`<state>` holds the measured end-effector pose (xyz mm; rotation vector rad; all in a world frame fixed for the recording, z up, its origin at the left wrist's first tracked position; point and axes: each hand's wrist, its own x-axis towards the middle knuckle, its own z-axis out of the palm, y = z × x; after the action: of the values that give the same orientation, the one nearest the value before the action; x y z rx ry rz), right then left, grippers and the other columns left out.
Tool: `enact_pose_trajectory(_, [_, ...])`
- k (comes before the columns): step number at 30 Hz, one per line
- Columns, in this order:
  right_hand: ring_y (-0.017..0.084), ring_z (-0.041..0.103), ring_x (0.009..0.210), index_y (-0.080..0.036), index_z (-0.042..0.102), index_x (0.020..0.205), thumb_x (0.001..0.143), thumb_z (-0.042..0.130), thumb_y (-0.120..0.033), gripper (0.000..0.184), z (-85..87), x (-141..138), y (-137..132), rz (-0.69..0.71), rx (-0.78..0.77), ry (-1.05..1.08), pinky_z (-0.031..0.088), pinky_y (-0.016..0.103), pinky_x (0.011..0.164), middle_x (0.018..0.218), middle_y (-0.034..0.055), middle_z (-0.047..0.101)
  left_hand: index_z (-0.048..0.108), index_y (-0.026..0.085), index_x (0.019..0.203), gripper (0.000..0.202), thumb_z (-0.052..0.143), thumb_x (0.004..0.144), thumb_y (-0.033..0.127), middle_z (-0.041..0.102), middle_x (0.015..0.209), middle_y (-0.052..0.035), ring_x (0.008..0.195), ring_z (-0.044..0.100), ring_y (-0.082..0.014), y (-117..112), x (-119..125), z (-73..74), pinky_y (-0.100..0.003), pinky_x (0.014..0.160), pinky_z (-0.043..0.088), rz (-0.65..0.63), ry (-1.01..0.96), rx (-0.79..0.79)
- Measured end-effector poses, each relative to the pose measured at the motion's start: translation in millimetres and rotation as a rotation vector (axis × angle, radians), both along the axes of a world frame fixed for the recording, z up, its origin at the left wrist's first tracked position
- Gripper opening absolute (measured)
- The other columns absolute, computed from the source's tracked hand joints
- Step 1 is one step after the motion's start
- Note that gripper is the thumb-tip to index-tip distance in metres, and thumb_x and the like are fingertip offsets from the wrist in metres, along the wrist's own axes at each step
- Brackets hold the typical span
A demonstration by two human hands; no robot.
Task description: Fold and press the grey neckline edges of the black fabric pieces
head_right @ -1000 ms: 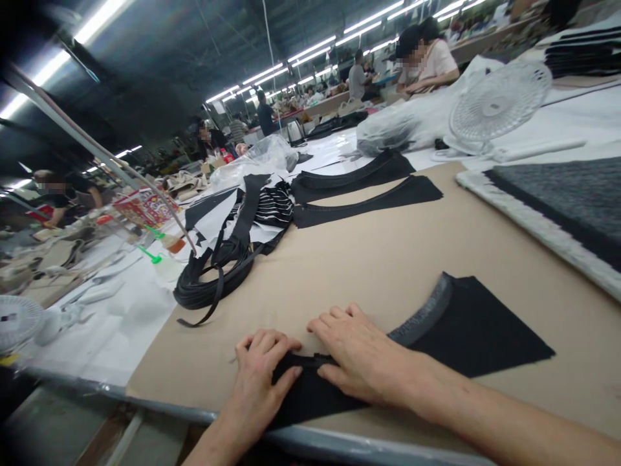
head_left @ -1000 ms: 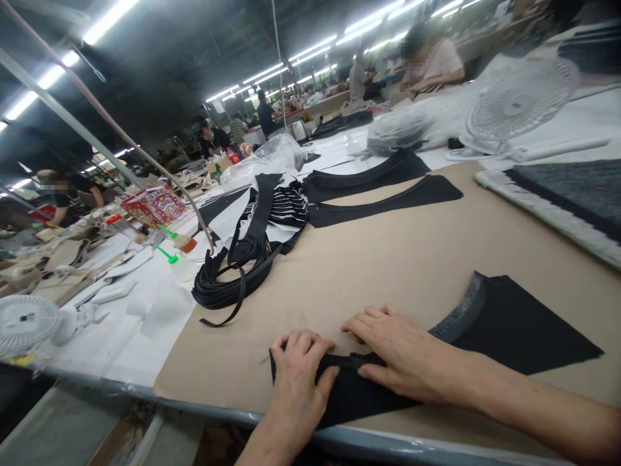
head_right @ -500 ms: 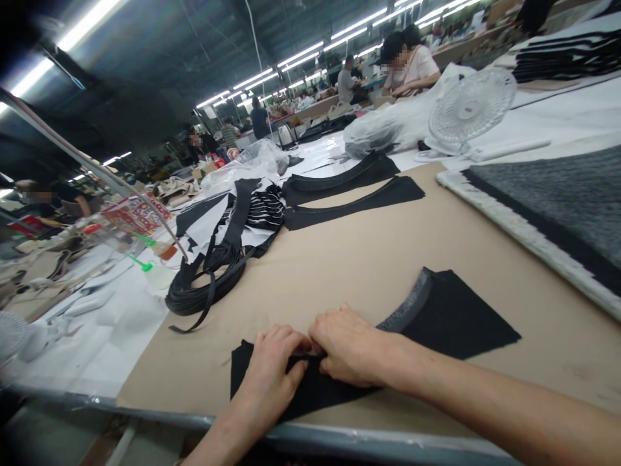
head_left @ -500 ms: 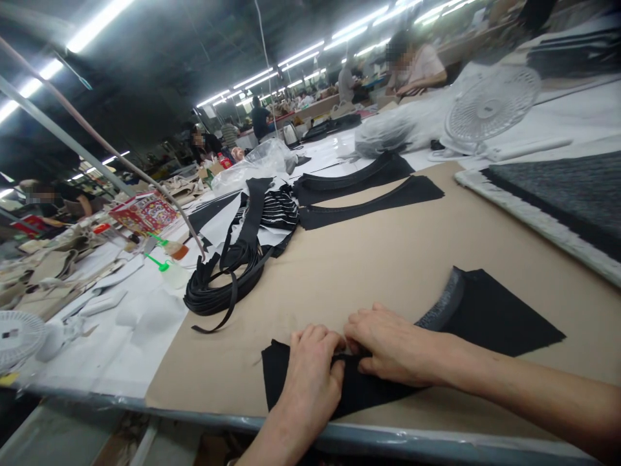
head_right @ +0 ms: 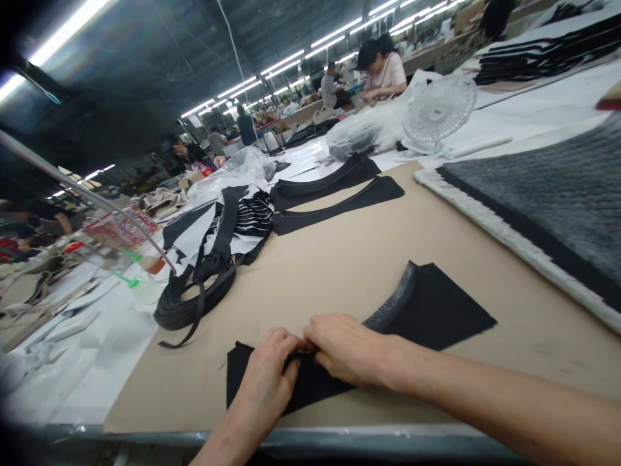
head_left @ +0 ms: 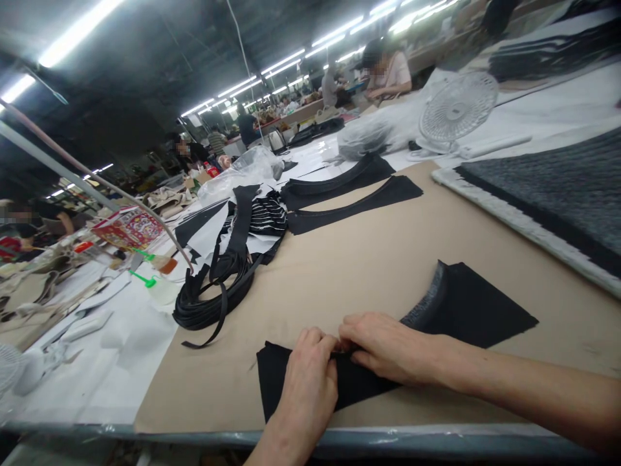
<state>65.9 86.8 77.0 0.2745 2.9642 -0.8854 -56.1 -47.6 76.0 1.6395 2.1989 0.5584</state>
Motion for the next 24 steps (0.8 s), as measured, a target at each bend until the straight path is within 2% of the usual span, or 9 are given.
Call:
enact_pose_trajectory(6, [0.018,0.057,0.083,-0.017,0.061,0.086,0.084,0.054,-0.007,0.012,-11.8,13,2,0.025,-0.01,0.131,0.043,0.028,0.073,0.088,0.0037,0.06,0.069,0.024,0.096,0.036,0.044,0.085,0.0,0.064,0.09,-0.0015,0.089,0.058,-0.0174,-7,1,-7.3,-0.032,0.081,0.049,-0.035,0.024,0.075])
enact_pose_trajectory(10, [0.018,0.053,0.084,-0.016,0.06,0.087,0.091,0.049,-0.008,0.015,-13.4,18,1,0.102,0.014,0.218,0.043,0.028,0.076,0.09,0.0052,0.058,0.068,0.02,0.103,0.033,0.041,0.09,0.006,0.065,0.089,-0.0042,0.083,0.059,-0.0188,-19,7,-25.4,-0.032,0.075,0.051,-0.086,0.19,0.173])
enact_pose_trajectory(12, [0.018,0.052,0.084,-0.015,0.061,0.09,0.094,0.043,-0.008,0.019,-15.8,21,1,0.151,0.072,0.254,0.042,0.029,0.077,0.09,0.0064,0.058,0.065,0.016,0.113,0.035,0.038,0.091,0.007,0.067,0.095,-0.0068,0.087,0.06,-0.0207,-27,11,-37.1,-0.034,0.079,0.051,-0.105,0.337,0.305])
enact_pose_trajectory(15, [0.019,0.049,0.083,-0.014,0.061,0.091,0.094,0.042,-0.006,0.02,-21.4,24,2,0.205,0.18,0.277,0.041,0.031,0.076,0.089,0.0074,0.056,0.058,0.012,0.124,0.043,0.035,0.089,0.005,0.067,0.113,-0.0085,0.105,0.059,-0.0214,-38,14,-47.9,-0.035,0.092,0.046,-0.119,0.512,0.487])
enact_pose_trajectory(19, [0.02,0.048,0.084,-0.014,0.06,0.091,0.091,0.044,-0.003,0.019,-25.7,27,3,0.226,0.248,0.295,0.04,0.032,0.076,0.09,0.0069,0.055,0.058,0.014,0.125,0.048,0.034,0.085,0.002,0.067,0.121,-0.0035,0.114,0.058,-0.0159,-45,9,-43.0,-0.031,0.102,0.037,-0.176,0.544,0.499])
enact_pose_trajectory(24, [0.02,0.049,0.083,-0.016,0.058,0.09,0.092,0.047,-0.008,0.013,-21.5,29,-3,0.201,0.261,0.263,0.039,0.033,0.076,0.09,0.006,0.055,0.057,0.02,0.124,0.045,0.037,0.087,0.005,0.068,0.119,-0.0012,0.111,0.059,-0.0145,-51,-7,-27.8,-0.033,0.102,0.034,-0.212,0.445,0.415])
